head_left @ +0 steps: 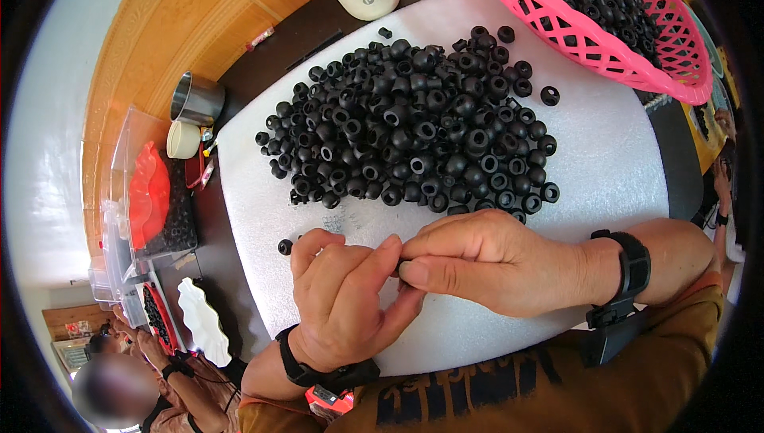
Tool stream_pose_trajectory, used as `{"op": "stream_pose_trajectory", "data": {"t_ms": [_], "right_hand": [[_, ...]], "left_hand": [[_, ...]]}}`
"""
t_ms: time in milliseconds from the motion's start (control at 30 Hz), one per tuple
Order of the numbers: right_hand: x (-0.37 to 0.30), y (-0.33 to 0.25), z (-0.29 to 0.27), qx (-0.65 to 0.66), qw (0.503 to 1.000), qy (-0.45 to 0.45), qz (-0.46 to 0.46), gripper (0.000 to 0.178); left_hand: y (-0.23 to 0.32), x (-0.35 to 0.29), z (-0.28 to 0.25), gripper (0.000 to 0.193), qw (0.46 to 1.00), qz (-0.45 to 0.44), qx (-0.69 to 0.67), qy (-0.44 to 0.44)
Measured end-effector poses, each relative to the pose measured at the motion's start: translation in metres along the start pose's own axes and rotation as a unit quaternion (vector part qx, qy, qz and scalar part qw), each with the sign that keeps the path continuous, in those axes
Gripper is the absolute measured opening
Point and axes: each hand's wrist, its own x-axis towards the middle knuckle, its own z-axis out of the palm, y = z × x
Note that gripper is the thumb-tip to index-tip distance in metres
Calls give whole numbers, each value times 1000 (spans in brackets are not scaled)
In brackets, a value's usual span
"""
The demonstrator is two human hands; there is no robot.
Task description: Assembling small black plastic components by hand on a white workstation surface.
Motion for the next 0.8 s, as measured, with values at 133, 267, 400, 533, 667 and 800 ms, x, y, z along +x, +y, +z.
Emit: {"op": "stream_pose_trajectory", "data": {"t_ms": [133,267,400,533,667,800], "right_hand": [[-2,1,1,45,998,-5,31,29],[-2,-3,0,75,995,-23,62,29],[-2,-3,-2,84,992,-50,79,28],[0,-4,-2,172,978,-59,105,29],[-1,-7,-6,93,987,-82,105,29],[-1,-3,-3,136,982,-63,119,28]], "left_hand": [[0,0,0,44,1000,2,4,8],[1,-1,0,47,1000,10,-14,-6],[-1,-3,-1,38,999,52,8,12],[-1,-2,0,36,998,59,3,12],[-1,-2,2,38,998,53,-29,16],[-3,-2,4,42,995,36,-89,11]]}}
